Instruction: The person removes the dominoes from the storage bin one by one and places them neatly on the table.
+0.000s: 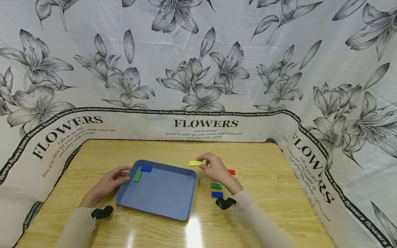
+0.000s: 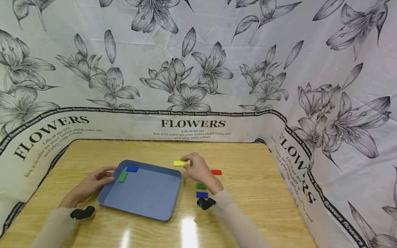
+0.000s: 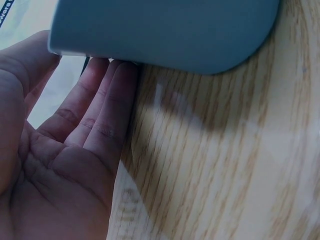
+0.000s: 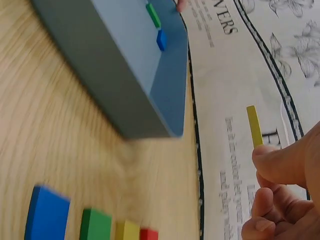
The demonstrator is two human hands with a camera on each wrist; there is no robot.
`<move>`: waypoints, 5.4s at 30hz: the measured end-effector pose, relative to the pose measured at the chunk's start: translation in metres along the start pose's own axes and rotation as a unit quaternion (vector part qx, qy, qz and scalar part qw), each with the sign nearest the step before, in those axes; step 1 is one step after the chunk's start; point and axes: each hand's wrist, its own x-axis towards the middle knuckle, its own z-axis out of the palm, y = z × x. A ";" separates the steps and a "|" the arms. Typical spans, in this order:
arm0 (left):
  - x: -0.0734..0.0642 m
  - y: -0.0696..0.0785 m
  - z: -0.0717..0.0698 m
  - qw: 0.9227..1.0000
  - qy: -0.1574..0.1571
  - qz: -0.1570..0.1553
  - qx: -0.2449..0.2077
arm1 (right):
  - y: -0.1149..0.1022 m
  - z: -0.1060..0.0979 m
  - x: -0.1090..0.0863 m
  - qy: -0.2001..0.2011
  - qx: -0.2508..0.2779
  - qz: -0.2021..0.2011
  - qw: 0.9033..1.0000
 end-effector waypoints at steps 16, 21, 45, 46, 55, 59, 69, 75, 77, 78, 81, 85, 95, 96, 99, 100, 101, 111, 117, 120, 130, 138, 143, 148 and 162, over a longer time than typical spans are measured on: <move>0.000 0.002 0.002 1.000 -0.006 -0.004 -0.008 | 0.077 -0.046 -0.041 0.021 0.003 0.042 0.999; -0.001 0.004 0.002 1.000 -0.008 0.004 -0.016 | 0.095 -0.051 -0.048 0.029 -0.008 0.053 0.998; 0.001 0.000 0.000 1.000 0.001 -0.002 -0.003 | 0.136 -0.049 -0.074 0.019 -0.017 0.097 0.995; 0.001 0.000 0.000 1.000 0.001 -0.001 -0.002 | 0.136 -0.049 -0.074 0.018 -0.018 0.098 0.995; 0.001 0.000 0.000 1.000 -0.001 -0.002 -0.003 | 0.138 -0.046 -0.075 0.020 -0.022 0.103 0.994; 0.001 0.000 0.000 1.000 0.000 -0.004 -0.004 | 0.140 -0.045 -0.075 0.020 -0.027 0.096 0.995; 0.001 0.000 0.000 1.000 0.002 -0.005 -0.006 | 0.142 -0.044 -0.075 0.015 -0.032 0.105 0.994; 0.000 0.001 0.002 1.000 0.001 -0.002 -0.012 | 0.141 -0.044 -0.074 0.013 -0.032 0.110 0.993; 0.000 0.002 0.002 1.000 -0.002 0.000 -0.011 | 0.142 -0.044 -0.074 0.011 -0.031 0.109 0.994; 0.000 0.002 0.002 1.000 -0.004 0.003 -0.011 | 0.142 -0.045 -0.074 0.011 -0.031 0.107 0.994; 0.000 0.002 0.002 1.000 -0.003 0.001 -0.014 | 0.143 -0.044 -0.074 0.009 -0.032 0.102 0.994; 0.001 0.001 0.002 1.000 -0.003 0.001 -0.013 | 0.144 -0.044 -0.074 0.009 -0.033 0.100 0.994; 0.000 -0.001 0.001 1.000 -0.004 0.007 -0.010 | 0.144 -0.043 -0.075 0.009 -0.032 0.104 0.994; 0.000 0.000 0.001 1.000 -0.006 0.008 -0.009 | 0.144 -0.043 -0.075 0.009 -0.034 0.105 0.994; 0.000 0.001 0.002 1.000 -0.006 0.004 -0.013 | 0.144 -0.043 -0.075 0.011 -0.037 0.103 0.994; 0.000 0.001 0.002 1.000 -0.007 0.003 -0.014 | 0.144 -0.043 -0.075 0.011 -0.038 0.102 0.994; 0.000 0.001 0.002 1.000 -0.008 0.003 -0.015 | 0.145 -0.043 -0.075 0.011 -0.039 0.101 0.994; 0.001 0.000 0.001 1.000 0.004 -0.003 -0.005 | 0.142 -0.043 -0.075 0.009 -0.040 0.099 0.994; 0.002 0.000 0.001 1.000 0.001 0.005 -0.002 | 0.142 -0.044 -0.075 0.007 -0.042 0.106 0.993; 0.002 0.000 0.001 1.000 0.000 0.005 -0.004 | 0.141 -0.045 -0.075 0.003 -0.042 0.110 0.993; 0.001 0.001 0.001 1.000 -0.003 -0.008 -0.007 | 0.133 -0.056 -0.073 -0.020 -0.034 0.102 0.994; 0.001 -0.001 0.000 1.000 0.002 0.001 -0.001 | 0.121 -0.068 -0.058 -0.021 -0.017 0.098 0.995; 0.001 -0.001 0.000 1.000 0.001 0.002 -0.001 | 0.102 -0.066 -0.040 -0.020 -0.012 0.065 0.998; 0.001 -0.001 0.000 1.000 -0.003 0.001 -0.008 | 0.076 -0.054 -0.016 -0.027 0.005 0.024 0.999; 0.008 0.005 0.005 1.000 -0.013 0.007 -0.016 | 0.023 -0.015 0.033 -0.056 0.053 -0.029 0.997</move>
